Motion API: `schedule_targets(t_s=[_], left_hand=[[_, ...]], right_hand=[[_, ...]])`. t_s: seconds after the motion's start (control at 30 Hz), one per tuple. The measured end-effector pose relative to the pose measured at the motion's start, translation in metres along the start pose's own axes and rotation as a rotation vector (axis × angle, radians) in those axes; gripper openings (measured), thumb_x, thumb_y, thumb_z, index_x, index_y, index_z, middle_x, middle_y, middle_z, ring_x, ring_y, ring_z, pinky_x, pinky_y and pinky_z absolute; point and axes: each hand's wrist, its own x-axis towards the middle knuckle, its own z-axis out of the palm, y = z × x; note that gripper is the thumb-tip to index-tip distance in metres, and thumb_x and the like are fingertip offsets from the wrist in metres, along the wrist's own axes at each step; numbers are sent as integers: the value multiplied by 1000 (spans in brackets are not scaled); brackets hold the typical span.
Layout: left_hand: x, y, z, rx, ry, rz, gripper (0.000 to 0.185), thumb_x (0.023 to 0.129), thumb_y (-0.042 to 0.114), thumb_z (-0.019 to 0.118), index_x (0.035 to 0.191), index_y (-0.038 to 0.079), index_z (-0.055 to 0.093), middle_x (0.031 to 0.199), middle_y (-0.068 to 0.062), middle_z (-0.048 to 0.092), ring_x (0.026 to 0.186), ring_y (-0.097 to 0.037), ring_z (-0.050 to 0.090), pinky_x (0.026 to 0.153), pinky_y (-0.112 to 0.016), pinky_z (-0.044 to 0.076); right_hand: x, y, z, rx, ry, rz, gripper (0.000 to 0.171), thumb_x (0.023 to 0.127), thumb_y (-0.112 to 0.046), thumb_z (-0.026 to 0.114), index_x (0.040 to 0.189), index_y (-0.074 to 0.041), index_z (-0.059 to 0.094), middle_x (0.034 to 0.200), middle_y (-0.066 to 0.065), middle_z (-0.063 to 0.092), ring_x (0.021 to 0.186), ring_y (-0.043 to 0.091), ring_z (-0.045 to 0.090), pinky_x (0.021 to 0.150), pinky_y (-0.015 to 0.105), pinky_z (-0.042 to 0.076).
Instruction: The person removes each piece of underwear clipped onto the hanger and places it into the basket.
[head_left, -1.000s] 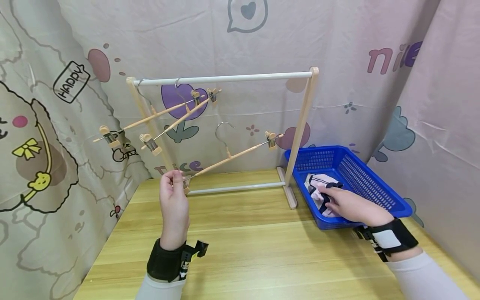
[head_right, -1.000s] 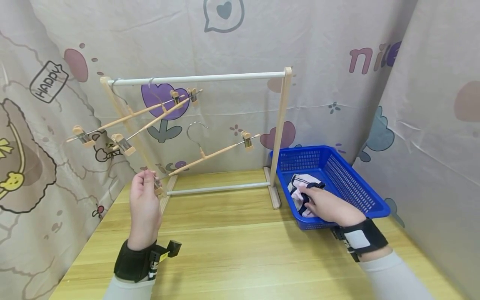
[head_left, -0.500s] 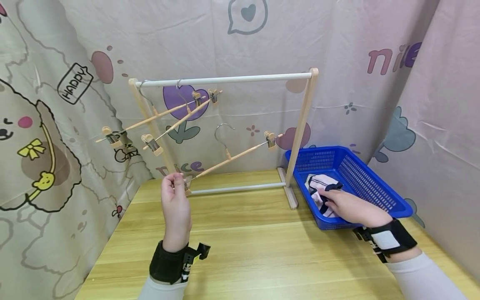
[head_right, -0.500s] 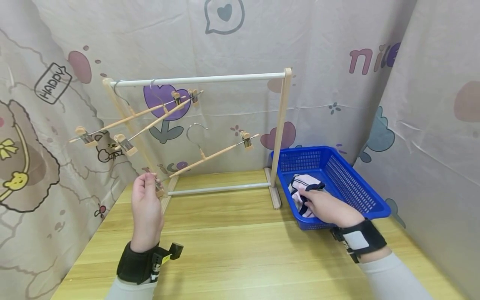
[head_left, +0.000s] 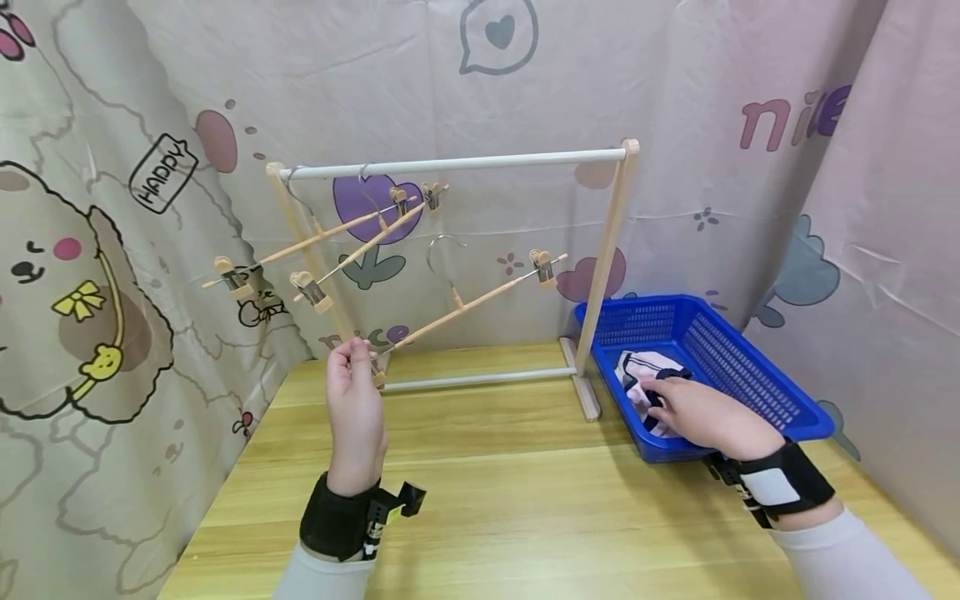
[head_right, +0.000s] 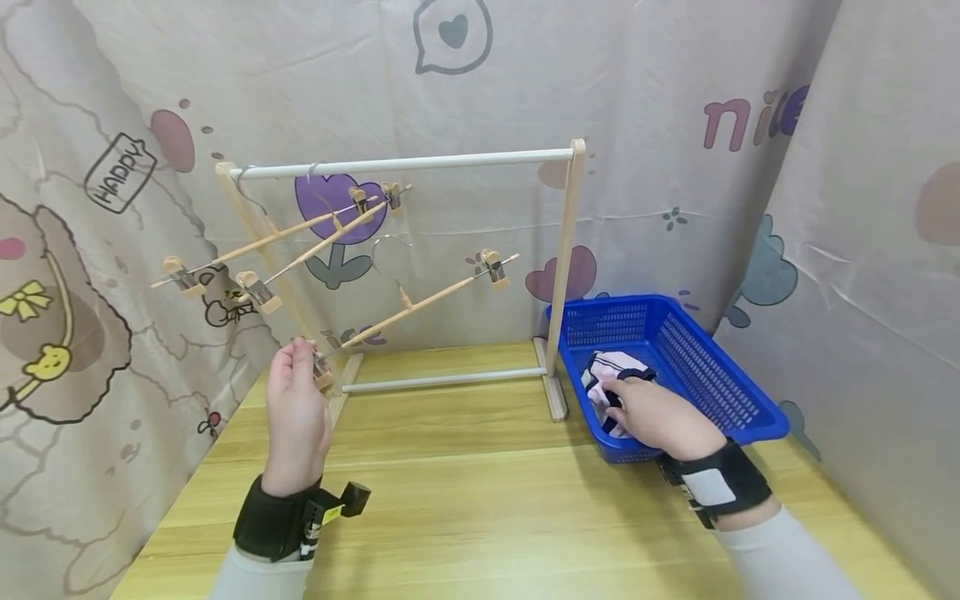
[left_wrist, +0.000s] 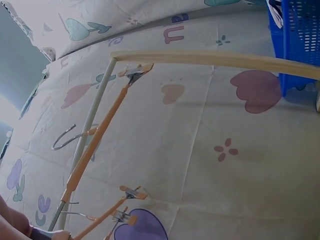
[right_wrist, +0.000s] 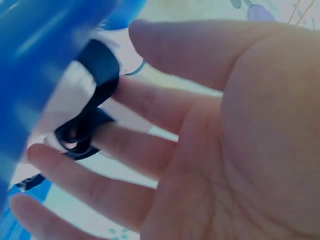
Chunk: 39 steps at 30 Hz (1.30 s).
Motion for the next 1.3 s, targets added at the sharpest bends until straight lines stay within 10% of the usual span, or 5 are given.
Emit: schedule_targets(t_s=[0.3,0.5,0.87,1.3], left_hand=[[8,14,10,-1,18,-2,19,113,28,34,113,10,39,109,1,36,76,-9,30,71,-21,30],[18,24,17,-6,55,29,20,113,30,36,114,11,41,93,3,31,72,-9,31,67,-21,28],[41,32,37,-32,133,134,16,113,28,38,107,13,41,86,2,32,70,-11,30,70,-23,26],[60,42,45,12,180,154,18,112,32,41,109,14,40,88,1,33,73,-11,33,72,-23,28]], right_hand=[[-11,-17,-1,-57,141,90,33,102,-24,64,128,-4,70,95,18,70,66,16,56,50,34,48],[-10,-28,-2,-115,312,57,32,94,-25,77,115,0,74,98,19,70,67,20,62,55,40,57],[-2,-45,-7,-148,665,-151,18,87,-12,82,99,-2,74,85,11,70,68,23,65,57,38,57],[8,-57,1,-167,790,-334,10,87,-11,79,92,-5,73,81,7,67,71,23,64,60,38,54]])
